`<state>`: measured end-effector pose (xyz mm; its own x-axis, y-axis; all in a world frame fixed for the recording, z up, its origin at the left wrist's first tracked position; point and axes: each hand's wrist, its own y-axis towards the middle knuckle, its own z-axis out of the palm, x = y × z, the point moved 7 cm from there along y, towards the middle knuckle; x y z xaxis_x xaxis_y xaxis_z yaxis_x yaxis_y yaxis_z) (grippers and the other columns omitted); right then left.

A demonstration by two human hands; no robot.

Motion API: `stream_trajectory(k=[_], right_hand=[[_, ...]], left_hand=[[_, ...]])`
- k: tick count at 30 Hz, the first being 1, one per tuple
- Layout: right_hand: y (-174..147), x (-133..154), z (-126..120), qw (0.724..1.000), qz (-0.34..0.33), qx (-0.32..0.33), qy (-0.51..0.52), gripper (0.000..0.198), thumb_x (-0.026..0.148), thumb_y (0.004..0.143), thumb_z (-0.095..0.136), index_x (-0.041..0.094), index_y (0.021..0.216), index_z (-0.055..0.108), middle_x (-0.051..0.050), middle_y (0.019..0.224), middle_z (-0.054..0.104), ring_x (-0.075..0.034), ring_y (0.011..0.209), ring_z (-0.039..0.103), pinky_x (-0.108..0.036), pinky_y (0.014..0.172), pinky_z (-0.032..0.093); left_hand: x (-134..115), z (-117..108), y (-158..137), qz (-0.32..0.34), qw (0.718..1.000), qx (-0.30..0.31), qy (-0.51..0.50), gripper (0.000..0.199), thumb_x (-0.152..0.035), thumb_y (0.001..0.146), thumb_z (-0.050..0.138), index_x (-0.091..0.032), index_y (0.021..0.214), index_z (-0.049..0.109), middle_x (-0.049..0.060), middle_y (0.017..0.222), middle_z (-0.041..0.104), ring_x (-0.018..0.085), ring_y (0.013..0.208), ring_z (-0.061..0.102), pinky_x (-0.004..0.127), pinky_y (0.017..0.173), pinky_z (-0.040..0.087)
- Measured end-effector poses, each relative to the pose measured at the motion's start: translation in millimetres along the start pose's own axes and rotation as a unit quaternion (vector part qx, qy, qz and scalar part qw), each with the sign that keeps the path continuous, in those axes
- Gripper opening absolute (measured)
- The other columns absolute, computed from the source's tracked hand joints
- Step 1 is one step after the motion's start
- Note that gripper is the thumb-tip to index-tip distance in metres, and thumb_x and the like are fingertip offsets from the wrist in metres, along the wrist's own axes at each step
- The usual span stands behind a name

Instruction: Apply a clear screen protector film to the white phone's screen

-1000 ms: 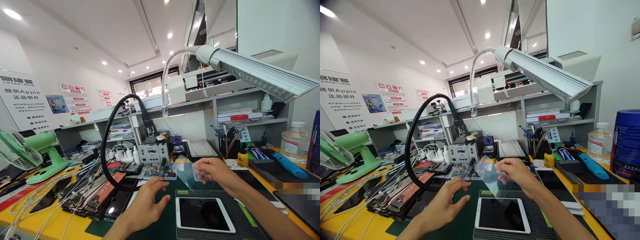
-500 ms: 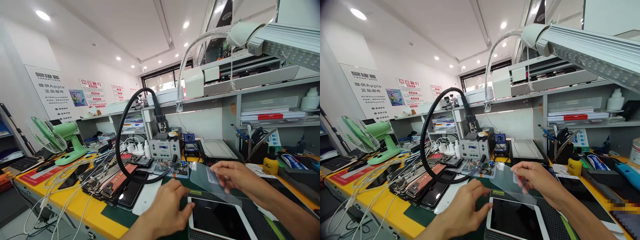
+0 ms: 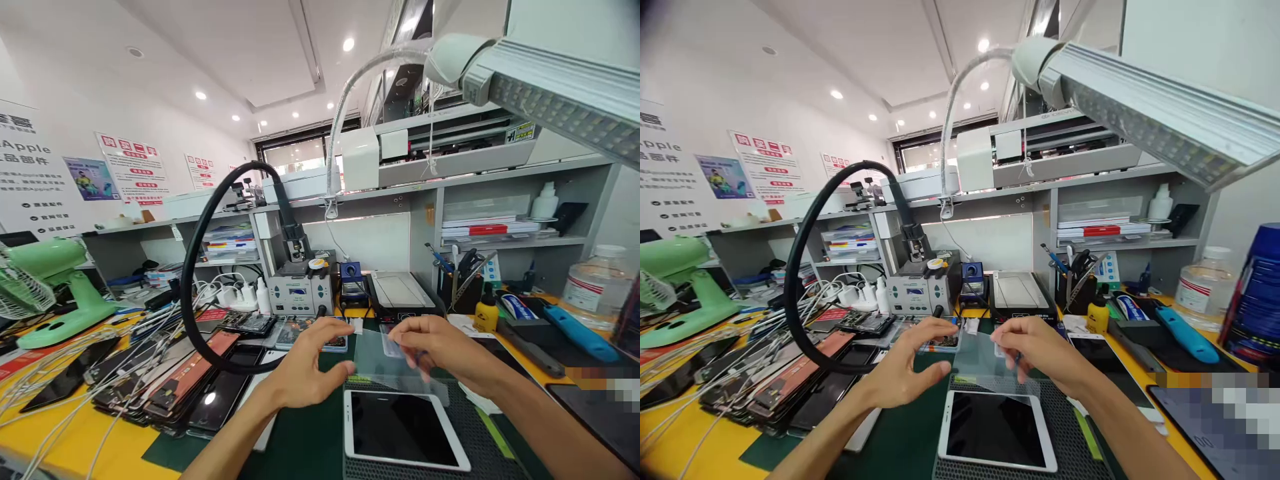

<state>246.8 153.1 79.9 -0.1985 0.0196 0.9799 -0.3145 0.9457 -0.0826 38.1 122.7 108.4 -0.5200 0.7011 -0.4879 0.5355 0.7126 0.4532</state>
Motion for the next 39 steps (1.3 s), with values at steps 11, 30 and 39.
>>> stream_trajectory(k=[11, 30, 39], right_hand=[[2, -11, 18, 0.995, 0.028, 0.069, -0.065, 0.016, 0.032, 0.086, 0.065, 0.017, 0.086, 0.069, 0.000, 0.062, 0.060, -0.014, 0.055, 0.057, -0.024, 0.046, 0.049], [-17, -10, -11, 0.984, 0.026, 0.125, -0.122, 0.032, 0.044, 0.085, 0.075, 0.015, 0.097, 0.078, -0.003, 0.077, 0.066, -0.015, 0.065, 0.062, -0.024, 0.053, 0.054], [-24, -38, -31, 0.990, 0.028, 0.116, -0.074, 0.033, 0.045, 0.082, 0.079, 0.016, 0.098, 0.079, -0.002, 0.068, 0.064, -0.014, 0.062, 0.058, -0.024, 0.053, 0.051]], left_hand=[[-2, 22, -17, 0.026, 0.995, 0.094, 0.036, 0.077, -0.031, 0.078, 0.077, -0.027, 0.146, 0.043, 0.008, 0.142, 0.050, 0.027, 0.133, 0.046, 0.043, 0.116, 0.038], [-6, 27, -25, 0.080, 0.986, 0.100, 0.111, 0.045, -0.037, 0.085, 0.072, -0.023, 0.125, 0.057, 0.010, 0.128, 0.060, 0.031, 0.118, 0.054, 0.050, 0.105, 0.045], [-9, 34, -29, 0.094, 0.986, 0.104, 0.093, 0.034, -0.037, 0.085, 0.072, -0.023, 0.114, 0.060, 0.010, 0.126, 0.059, 0.030, 0.117, 0.054, 0.051, 0.106, 0.041]])
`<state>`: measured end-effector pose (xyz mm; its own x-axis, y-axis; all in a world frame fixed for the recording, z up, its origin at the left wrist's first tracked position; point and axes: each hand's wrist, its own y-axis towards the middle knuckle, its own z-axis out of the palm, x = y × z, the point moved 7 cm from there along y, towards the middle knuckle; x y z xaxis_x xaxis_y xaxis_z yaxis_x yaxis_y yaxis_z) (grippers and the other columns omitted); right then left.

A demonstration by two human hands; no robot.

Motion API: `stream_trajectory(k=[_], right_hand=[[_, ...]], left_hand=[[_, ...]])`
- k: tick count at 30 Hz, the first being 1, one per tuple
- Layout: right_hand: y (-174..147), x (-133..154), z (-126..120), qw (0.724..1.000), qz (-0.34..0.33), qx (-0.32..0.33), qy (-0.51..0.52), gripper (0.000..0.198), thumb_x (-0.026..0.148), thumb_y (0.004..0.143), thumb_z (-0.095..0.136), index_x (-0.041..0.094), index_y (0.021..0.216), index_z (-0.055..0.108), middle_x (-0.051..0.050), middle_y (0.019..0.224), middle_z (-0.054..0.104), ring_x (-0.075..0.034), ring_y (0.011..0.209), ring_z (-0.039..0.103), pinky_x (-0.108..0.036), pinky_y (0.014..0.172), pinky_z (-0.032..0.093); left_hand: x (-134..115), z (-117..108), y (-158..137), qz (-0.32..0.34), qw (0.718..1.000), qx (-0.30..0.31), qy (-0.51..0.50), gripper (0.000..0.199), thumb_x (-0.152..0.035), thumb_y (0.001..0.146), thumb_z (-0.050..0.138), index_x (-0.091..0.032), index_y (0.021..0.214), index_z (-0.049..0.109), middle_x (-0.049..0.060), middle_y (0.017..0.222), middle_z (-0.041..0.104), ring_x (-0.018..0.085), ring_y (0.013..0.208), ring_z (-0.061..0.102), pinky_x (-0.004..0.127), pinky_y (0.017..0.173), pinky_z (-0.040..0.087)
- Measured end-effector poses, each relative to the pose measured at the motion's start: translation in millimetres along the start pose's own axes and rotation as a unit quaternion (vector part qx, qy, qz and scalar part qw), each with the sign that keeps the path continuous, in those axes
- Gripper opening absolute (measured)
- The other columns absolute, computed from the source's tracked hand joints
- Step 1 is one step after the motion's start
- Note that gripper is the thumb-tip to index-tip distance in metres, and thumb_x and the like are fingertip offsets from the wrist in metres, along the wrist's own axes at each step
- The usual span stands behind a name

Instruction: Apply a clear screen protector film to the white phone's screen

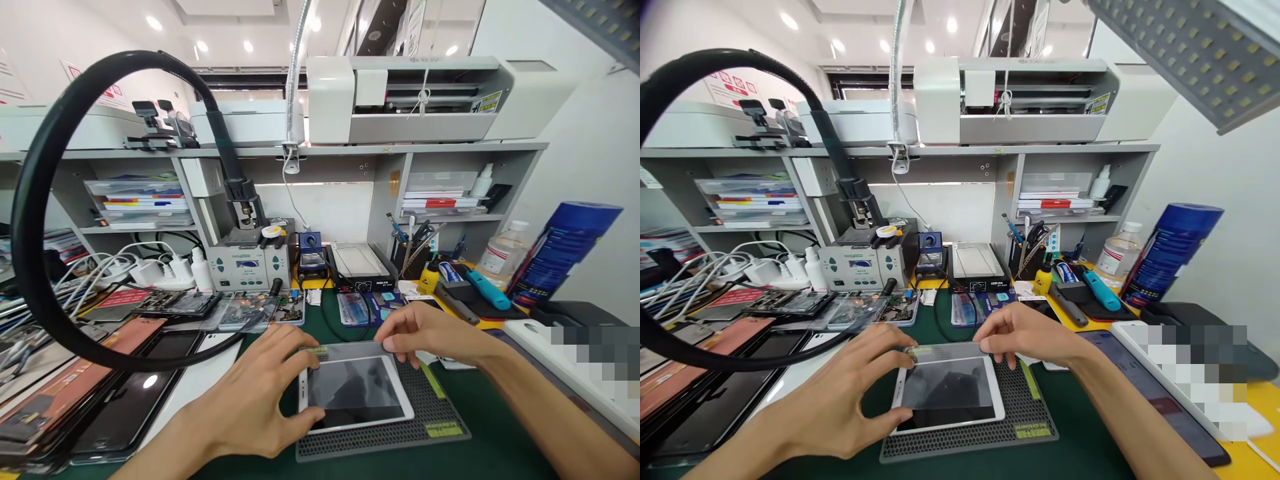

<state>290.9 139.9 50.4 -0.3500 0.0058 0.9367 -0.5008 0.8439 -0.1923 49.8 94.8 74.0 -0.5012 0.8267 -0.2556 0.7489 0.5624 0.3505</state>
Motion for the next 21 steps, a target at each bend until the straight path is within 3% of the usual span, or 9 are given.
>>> stream_trajectory(k=[12, 17, 21], right_hand=[[1, 0, 10, 1.000, 0.018, -0.013, -0.005, 0.026, 0.041, 0.081, 0.078, 0.015, 0.086, 0.079, -0.002, 0.063, 0.064, -0.015, 0.060, 0.060, -0.025, 0.055, 0.053], [3, -2, 11, 1.000, 0.024, -0.006, 0.000, 0.026, 0.041, 0.082, 0.078, 0.015, 0.084, 0.077, -0.001, 0.065, 0.064, -0.015, 0.060, 0.060, -0.025, 0.055, 0.052], [4, -4, 13, 0.999, 0.040, -0.001, -0.019, 0.026, 0.042, 0.082, 0.078, 0.016, 0.085, 0.078, -0.002, 0.067, 0.065, -0.016, 0.062, 0.061, -0.025, 0.056, 0.051]], left_hand=[[-6, 3, 1, -0.029, 0.998, 0.038, -0.041, 0.035, -0.036, 0.081, 0.076, -0.024, 0.110, 0.059, 0.009, 0.124, 0.058, 0.029, 0.117, 0.053, 0.044, 0.105, 0.044], [2, 0, 4, -0.082, 0.993, 0.029, -0.074, 0.030, -0.027, 0.093, 0.059, -0.024, 0.123, 0.057, 0.007, 0.111, 0.061, 0.026, 0.107, 0.055, 0.045, 0.100, 0.045], [10, 2, 5, -0.120, 0.991, 0.020, -0.058, 0.028, -0.032, 0.096, 0.057, -0.022, 0.121, 0.061, 0.007, 0.102, 0.062, 0.027, 0.102, 0.055, 0.049, 0.099, 0.044]])
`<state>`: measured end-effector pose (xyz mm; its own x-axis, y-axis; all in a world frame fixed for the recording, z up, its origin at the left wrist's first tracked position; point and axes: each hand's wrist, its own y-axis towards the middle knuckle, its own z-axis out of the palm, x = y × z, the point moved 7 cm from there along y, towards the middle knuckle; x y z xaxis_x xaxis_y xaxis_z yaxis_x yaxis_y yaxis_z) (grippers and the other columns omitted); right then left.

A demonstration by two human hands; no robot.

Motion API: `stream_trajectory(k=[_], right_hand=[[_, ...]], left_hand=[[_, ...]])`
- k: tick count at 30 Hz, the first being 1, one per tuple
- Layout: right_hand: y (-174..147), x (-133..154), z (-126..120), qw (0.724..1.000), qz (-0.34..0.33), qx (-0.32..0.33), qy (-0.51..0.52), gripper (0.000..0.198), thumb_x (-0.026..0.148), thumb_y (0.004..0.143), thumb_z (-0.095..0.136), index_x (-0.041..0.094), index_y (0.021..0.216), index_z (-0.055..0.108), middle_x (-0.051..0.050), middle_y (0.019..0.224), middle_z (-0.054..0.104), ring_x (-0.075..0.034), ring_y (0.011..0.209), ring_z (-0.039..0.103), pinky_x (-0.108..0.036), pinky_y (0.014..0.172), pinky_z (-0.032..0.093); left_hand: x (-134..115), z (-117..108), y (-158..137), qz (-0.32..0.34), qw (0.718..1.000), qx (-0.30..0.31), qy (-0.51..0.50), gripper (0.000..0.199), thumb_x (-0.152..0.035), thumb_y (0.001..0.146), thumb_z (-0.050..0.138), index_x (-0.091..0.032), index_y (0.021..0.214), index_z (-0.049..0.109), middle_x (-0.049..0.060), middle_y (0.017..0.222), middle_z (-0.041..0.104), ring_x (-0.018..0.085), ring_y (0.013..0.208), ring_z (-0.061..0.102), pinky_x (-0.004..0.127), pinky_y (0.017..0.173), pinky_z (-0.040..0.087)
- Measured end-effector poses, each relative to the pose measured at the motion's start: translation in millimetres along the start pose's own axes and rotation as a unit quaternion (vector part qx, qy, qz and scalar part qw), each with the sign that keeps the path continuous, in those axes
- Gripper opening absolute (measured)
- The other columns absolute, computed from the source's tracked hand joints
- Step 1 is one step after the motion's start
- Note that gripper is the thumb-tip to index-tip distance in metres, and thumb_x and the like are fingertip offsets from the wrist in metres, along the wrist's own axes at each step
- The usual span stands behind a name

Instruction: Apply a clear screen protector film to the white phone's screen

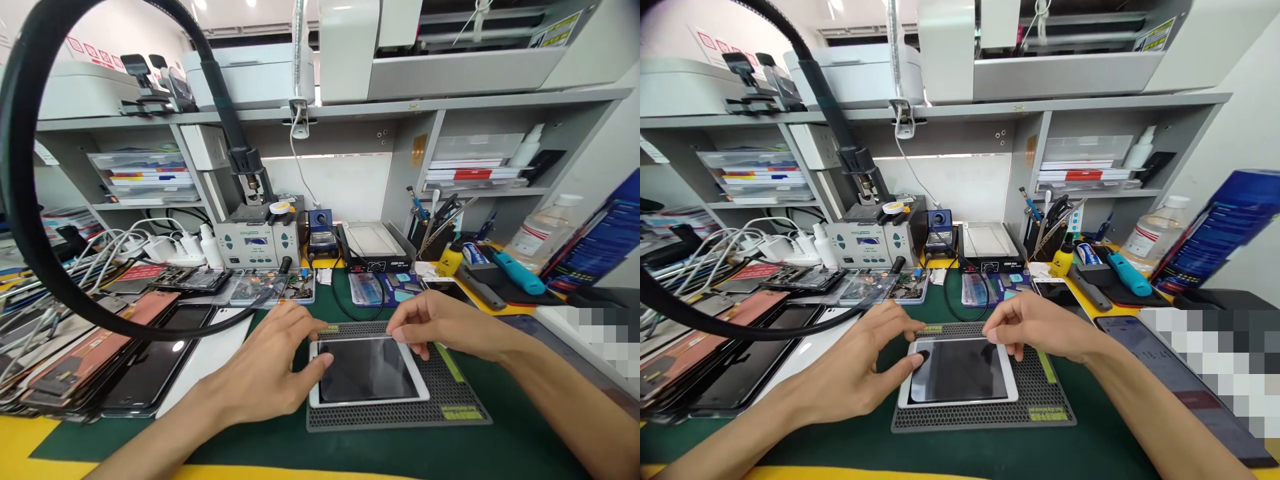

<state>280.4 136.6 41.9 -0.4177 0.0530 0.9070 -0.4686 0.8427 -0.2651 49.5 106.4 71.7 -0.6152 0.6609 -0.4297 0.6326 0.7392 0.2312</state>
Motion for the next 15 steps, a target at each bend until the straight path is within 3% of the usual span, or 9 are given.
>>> stream_trajectory(k=[8, 15], right_hand=[[2.4, -3.7, -0.8, 1.000, 0.004, -0.003, -0.018, 0.031, 0.049, 0.082, 0.077, 0.018, 0.086, 0.078, -0.003, 0.067, 0.064, -0.017, 0.062, 0.061, -0.027, 0.057, 0.052], [2.1, -3.9, -1.2, 0.999, -0.001, -0.001, -0.035, 0.031, 0.050, 0.084, 0.076, 0.019, 0.086, 0.078, -0.003, 0.069, 0.065, -0.016, 0.063, 0.060, -0.027, 0.058, 0.052]], left_hand=[[6.3, 8.8, 1.4, -0.016, 1.000, -0.001, -0.002, 0.016, -0.034, 0.095, 0.061, -0.021, 0.102, 0.065, 0.006, 0.099, 0.062, 0.025, 0.096, 0.055, 0.042, 0.086, 0.047], [9.4, 10.1, 3.9, -0.032, 0.999, -0.006, -0.026, 0.012, -0.034, 0.094, 0.062, -0.022, 0.096, 0.062, 0.003, 0.096, 0.061, 0.023, 0.095, 0.057, 0.039, 0.085, 0.046]])
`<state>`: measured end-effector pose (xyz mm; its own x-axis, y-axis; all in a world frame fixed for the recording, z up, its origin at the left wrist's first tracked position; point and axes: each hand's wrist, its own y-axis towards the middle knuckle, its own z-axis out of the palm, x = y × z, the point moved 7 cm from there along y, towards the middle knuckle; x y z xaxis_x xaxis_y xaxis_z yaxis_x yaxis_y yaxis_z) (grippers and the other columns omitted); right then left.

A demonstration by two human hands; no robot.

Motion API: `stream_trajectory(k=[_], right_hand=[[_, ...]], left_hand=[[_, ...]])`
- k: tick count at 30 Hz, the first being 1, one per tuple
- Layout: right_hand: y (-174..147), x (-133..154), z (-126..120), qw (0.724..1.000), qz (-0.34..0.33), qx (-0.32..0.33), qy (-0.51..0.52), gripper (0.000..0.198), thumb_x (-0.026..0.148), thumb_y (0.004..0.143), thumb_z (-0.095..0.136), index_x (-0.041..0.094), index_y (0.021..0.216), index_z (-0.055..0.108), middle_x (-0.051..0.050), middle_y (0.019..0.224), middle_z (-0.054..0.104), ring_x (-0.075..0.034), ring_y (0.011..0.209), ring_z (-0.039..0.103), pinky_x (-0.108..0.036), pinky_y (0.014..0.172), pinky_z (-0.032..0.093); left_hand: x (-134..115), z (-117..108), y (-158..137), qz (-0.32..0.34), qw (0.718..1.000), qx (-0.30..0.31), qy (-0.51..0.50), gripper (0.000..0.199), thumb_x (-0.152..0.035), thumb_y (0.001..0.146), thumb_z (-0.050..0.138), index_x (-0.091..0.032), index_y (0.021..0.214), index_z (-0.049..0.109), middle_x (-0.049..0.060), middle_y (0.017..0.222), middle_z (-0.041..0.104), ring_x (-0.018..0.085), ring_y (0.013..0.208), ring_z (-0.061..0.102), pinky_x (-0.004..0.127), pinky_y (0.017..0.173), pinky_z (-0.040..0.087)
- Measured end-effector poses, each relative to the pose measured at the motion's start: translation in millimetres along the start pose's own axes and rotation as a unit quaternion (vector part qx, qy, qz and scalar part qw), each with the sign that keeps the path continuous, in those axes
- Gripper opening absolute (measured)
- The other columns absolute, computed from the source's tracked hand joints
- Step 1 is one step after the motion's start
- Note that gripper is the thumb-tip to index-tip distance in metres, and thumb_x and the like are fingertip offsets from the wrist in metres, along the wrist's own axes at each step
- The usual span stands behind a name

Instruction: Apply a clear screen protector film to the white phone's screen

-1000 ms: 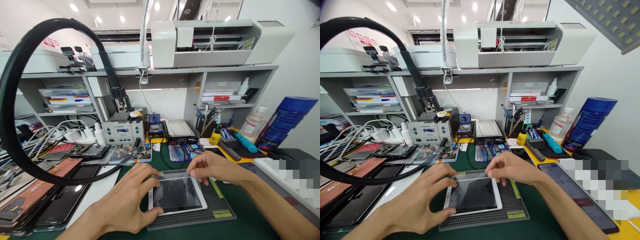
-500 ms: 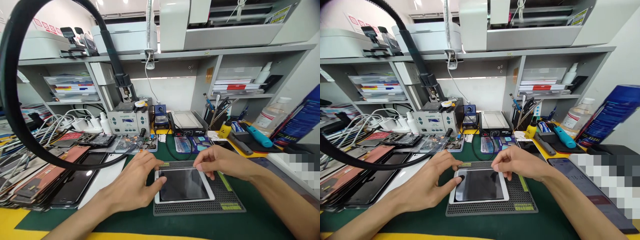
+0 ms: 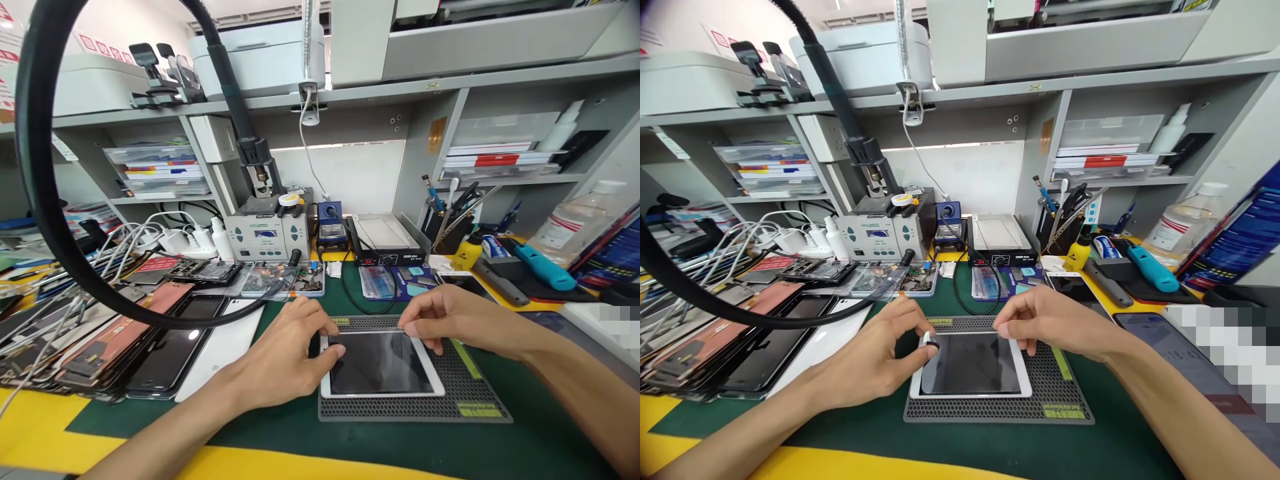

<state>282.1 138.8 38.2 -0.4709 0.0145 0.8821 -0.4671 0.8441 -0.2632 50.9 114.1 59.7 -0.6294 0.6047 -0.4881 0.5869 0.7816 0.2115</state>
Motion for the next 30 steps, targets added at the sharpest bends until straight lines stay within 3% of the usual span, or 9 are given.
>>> stream_trajectory(k=[10, 19, 30], right_hand=[[-1.9, 5.7, 1.2, 0.999, 0.021, -0.007, -0.044, 0.029, 0.046, 0.081, 0.077, 0.019, 0.090, 0.079, -0.002, 0.069, 0.067, -0.015, 0.060, 0.059, -0.025, 0.056, 0.049], [-4.0, 5.7, 0.9, 0.999, 0.016, 0.002, -0.033, 0.022, 0.042, 0.078, 0.078, 0.020, 0.083, 0.077, -0.002, 0.070, 0.068, -0.016, 0.065, 0.060, -0.024, 0.056, 0.048], [-1.3, 2.8, 2.3, 0.999, 0.007, 0.003, -0.032, 0.021, 0.039, 0.081, 0.076, 0.018, 0.083, 0.076, -0.002, 0.070, 0.067, -0.015, 0.065, 0.060, -0.024, 0.057, 0.049]], left_hand=[[3.5, 2.7, -3.8, -0.008, 1.000, 0.023, -0.002, 0.014, -0.037, 0.097, 0.057, -0.024, 0.099, 0.060, 0.003, 0.096, 0.059, 0.025, 0.097, 0.056, 0.043, 0.093, 0.044], [0.9, 2.1, -1.6, -0.003, 1.000, 0.023, 0.011, 0.013, -0.036, 0.097, 0.056, -0.025, 0.098, 0.063, 0.005, 0.098, 0.063, 0.025, 0.097, 0.057, 0.038, 0.083, 0.048], [1.4, 3.4, -0.9, -0.003, 1.000, 0.030, 0.009, 0.013, -0.036, 0.097, 0.056, -0.024, 0.099, 0.061, 0.004, 0.098, 0.062, 0.025, 0.095, 0.056, 0.042, 0.087, 0.046]])
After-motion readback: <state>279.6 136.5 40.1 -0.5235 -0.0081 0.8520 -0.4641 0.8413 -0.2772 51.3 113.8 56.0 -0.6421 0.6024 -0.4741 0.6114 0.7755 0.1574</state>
